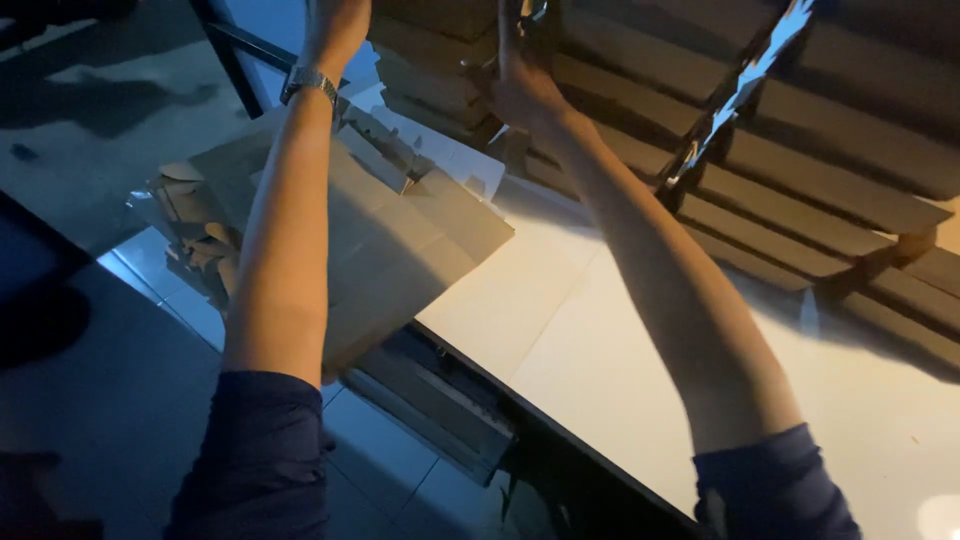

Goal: The person opens a small cardboard box, places a plastic-wrapped item inside, closes the box, and stacks it with other boxes. The process is repeated with another box.

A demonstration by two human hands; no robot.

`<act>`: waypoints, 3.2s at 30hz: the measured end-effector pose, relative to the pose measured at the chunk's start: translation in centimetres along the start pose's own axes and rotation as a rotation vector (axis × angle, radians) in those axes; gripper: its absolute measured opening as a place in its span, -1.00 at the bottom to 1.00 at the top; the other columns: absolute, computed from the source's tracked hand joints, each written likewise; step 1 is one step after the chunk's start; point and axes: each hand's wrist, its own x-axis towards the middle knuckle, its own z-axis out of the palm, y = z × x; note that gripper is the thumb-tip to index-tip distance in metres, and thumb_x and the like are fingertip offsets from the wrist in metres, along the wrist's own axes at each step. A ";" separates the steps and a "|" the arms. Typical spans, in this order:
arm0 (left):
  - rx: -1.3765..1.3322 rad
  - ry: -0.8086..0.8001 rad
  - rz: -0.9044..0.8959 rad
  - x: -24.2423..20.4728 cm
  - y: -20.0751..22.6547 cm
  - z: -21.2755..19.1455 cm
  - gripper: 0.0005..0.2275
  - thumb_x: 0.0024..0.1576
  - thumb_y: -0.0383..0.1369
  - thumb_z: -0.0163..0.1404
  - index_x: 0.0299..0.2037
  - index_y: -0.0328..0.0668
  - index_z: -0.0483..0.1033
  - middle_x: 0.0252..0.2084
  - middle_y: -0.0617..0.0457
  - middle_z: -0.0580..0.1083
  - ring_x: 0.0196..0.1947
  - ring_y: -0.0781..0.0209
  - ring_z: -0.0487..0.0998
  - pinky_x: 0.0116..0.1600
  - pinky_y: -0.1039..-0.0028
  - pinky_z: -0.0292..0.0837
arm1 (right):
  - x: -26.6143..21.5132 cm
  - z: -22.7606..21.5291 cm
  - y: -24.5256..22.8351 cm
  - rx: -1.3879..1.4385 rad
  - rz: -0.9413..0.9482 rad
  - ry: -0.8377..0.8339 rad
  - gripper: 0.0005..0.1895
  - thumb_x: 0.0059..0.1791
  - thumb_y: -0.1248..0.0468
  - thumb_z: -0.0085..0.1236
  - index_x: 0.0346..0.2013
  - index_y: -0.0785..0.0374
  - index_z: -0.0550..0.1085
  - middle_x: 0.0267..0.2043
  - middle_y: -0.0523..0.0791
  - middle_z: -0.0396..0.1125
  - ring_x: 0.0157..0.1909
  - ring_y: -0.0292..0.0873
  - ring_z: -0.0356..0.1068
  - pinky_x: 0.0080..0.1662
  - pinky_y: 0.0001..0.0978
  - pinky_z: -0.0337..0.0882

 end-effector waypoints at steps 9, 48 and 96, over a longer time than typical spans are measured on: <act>-0.200 0.057 -0.329 -0.6 -3.0 -0.4 -0.64 0.36 0.01 -0.27 -0.06 -0.11 0.37 -0.38 0.09 0.34 -0.56 0.34 0.19 -0.50 0.54 0.08 | 4.9 8.9 12.2 -0.255 -0.114 0.150 -0.25 0.26 0.06 -0.02 0.50 0.28 -0.22 0.47 0.26 -0.10 0.46 0.30 0.02 0.39 0.11 0.13; -1.161 -1.212 -0.414 -15.1 46.0 18.7 -0.40 0.20 -0.07 0.09 0.37 -0.19 0.22 0.24 -0.31 0.36 0.29 -0.22 0.34 0.33 -0.08 0.23 | -58.0 -31.5 -6.3 -0.363 0.279 0.010 -0.10 -0.23 -0.16 0.36 0.19 0.34 0.29 0.23 0.24 0.07 0.31 0.52 0.05 0.21 0.24 0.26; -1.416 -1.264 -0.579 -17.0 48.1 19.5 -0.23 -0.03 -0.47 0.32 0.31 0.01 0.05 0.21 -0.22 0.41 0.15 -0.05 0.49 0.15 0.17 0.47 | -52.9 -34.5 -5.9 0.110 0.536 0.764 -0.53 0.25 -0.04 -0.33 0.19 0.17 0.43 -0.20 -0.17 0.32 -0.14 -0.31 0.24 0.02 -0.46 0.28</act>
